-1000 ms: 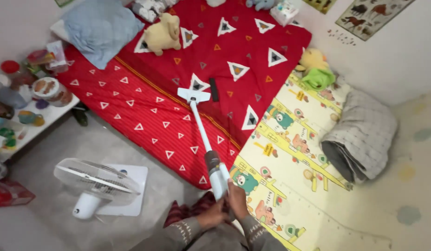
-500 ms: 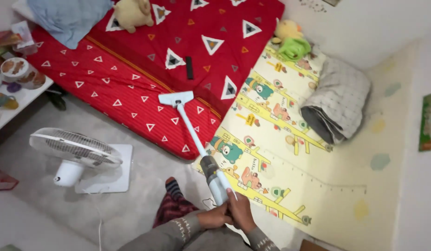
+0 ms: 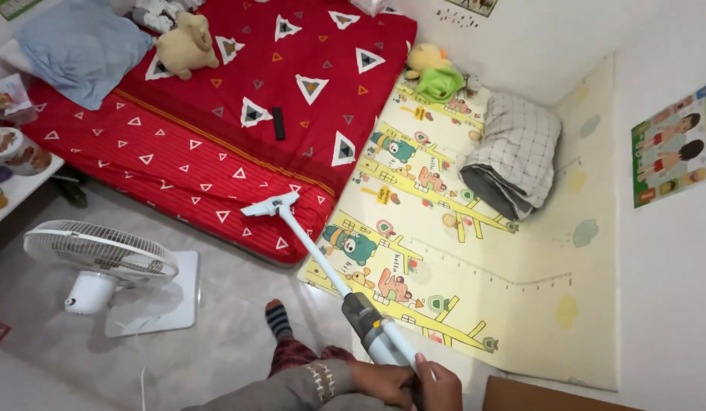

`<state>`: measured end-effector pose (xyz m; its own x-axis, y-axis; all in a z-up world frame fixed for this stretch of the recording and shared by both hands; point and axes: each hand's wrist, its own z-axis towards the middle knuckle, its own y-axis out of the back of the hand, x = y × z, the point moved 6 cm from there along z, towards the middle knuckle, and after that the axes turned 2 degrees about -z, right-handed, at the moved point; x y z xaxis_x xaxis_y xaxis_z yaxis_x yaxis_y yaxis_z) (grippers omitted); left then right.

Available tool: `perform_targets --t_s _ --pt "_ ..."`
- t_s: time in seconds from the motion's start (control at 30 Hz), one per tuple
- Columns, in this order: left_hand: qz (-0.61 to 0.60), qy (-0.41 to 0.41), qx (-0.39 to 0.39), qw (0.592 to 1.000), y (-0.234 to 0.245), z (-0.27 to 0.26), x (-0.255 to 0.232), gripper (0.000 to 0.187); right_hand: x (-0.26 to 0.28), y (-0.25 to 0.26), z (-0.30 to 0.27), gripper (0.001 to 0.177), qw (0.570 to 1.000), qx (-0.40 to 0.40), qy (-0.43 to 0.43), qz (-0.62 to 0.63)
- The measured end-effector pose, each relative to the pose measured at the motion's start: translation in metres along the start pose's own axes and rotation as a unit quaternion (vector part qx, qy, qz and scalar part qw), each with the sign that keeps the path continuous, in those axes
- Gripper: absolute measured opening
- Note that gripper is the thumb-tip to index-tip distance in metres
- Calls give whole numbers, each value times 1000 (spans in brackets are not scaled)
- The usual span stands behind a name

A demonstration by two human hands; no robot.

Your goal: The person vacuums a floor mat, the floor, and a bed using a vacuum cleaner, then detaches the vacuum nozzle and hangs the vacuum cleaner on a wall hook.

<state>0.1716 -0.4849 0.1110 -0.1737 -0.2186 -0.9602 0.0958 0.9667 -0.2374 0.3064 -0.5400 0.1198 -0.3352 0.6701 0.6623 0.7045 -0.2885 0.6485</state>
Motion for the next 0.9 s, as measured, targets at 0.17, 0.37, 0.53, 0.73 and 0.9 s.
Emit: perform_targets --t_s 0.17,0.37,0.53,0.73,0.9 --pt "-76 -121 12 990 -3 19 -25 60 -39 16 16 43 989 -11 -48 137" --pt "-187 -73 24 979 22 22 -73 72 -21 50 61 42 989 -26 -15 148" --pt "-248 -56 -41 966 94 27 -82 83 69 27 116 45 993 -33 5 116" --pt "-301 -30 -157 940 189 9 -80 89 162 -27 176 52 991 -41 61 115" --pt "-290 -55 -260 919 261 11 -76 94 214 -60 247 54 993 -48 87 68"
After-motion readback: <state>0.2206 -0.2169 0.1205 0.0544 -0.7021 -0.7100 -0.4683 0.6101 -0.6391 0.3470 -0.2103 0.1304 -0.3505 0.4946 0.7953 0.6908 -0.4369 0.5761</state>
